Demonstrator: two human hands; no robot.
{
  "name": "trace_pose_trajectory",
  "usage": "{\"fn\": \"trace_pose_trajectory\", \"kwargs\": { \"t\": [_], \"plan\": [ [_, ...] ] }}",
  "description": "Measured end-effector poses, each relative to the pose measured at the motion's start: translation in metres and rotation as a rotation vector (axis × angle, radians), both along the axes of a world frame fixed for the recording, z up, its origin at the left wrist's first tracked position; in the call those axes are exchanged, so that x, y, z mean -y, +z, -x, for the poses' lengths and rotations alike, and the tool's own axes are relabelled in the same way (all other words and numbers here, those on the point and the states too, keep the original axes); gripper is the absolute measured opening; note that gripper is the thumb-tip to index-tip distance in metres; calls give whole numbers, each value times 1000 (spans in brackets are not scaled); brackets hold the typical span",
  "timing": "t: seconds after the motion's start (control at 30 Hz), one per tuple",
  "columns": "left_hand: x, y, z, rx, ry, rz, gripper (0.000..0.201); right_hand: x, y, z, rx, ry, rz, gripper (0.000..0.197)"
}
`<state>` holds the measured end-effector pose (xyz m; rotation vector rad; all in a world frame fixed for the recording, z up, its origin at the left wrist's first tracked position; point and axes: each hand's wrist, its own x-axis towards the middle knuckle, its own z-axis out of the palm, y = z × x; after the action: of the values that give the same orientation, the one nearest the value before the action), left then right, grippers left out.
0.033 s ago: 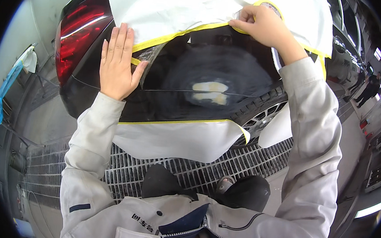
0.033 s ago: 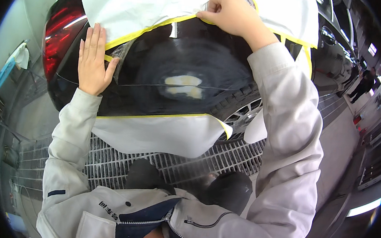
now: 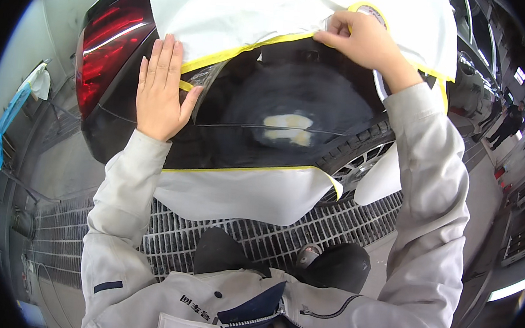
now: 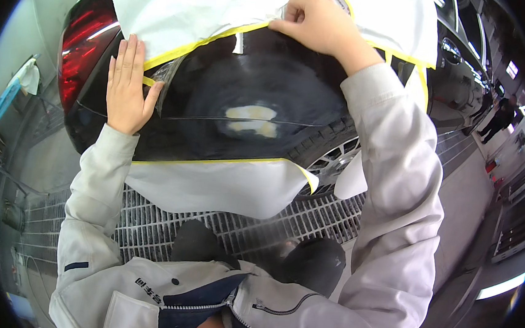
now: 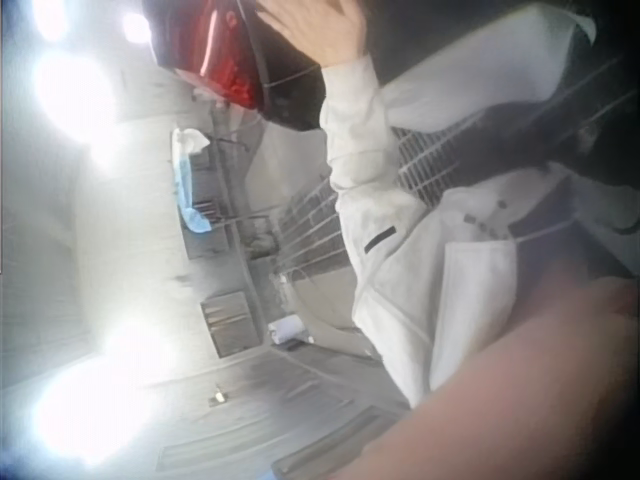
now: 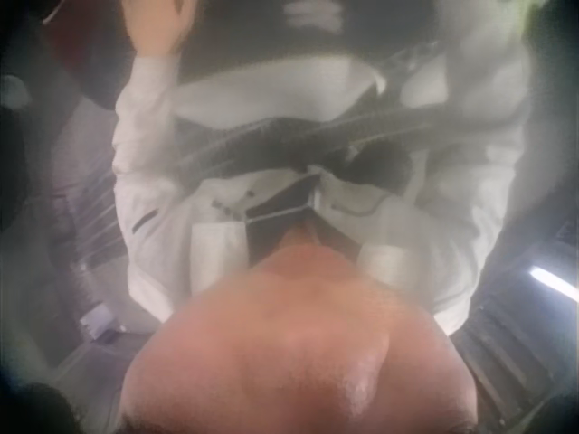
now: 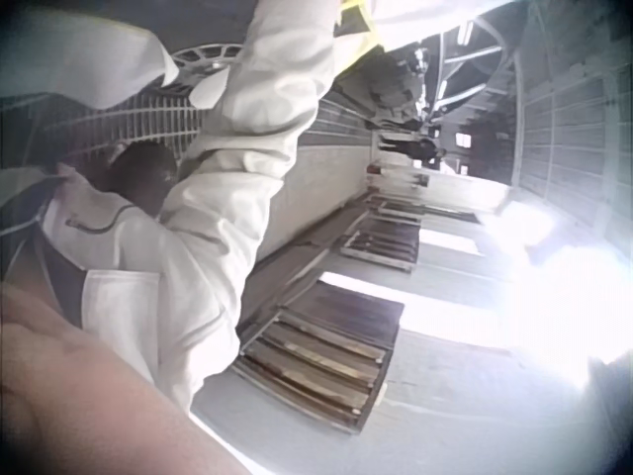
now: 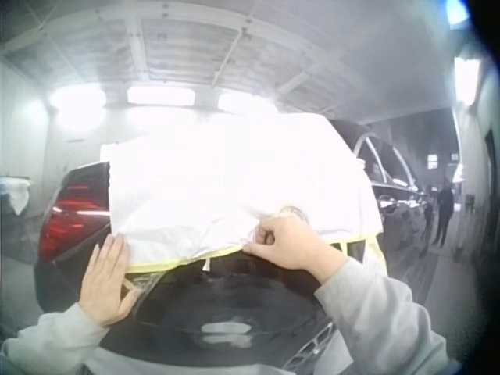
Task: The person applies masking paper and yellow tape to the rear quarter panel of a black car. They smooth the paper, tear and reposition tape, and press edges to secure the mask around the wheel arch and panel seams.
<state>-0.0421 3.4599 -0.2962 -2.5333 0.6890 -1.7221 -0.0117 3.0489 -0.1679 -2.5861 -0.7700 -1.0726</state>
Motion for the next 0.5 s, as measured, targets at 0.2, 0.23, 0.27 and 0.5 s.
{"fn": "trace_pose_trajectory", "kwargs": {
  "t": [0.2, 0.23, 0.27, 0.5],
  "plan": [
    [49, 35, 27, 241, -186, 41, 48, 0, -17, 0, 283, 8, 165, 43],
    [67, 45, 19, 346, -349, 61, 32, -2, -18, -1, 288, 24, 138, 44],
    [81, 57, 9, 309, -458, 45, 28, -4, -17, -2, 270, 30, 113, 45],
    [135, 75, -44, 245, -496, -70, 25, -2, -22, -6, 297, 76, 122, 30]
  ]
}}
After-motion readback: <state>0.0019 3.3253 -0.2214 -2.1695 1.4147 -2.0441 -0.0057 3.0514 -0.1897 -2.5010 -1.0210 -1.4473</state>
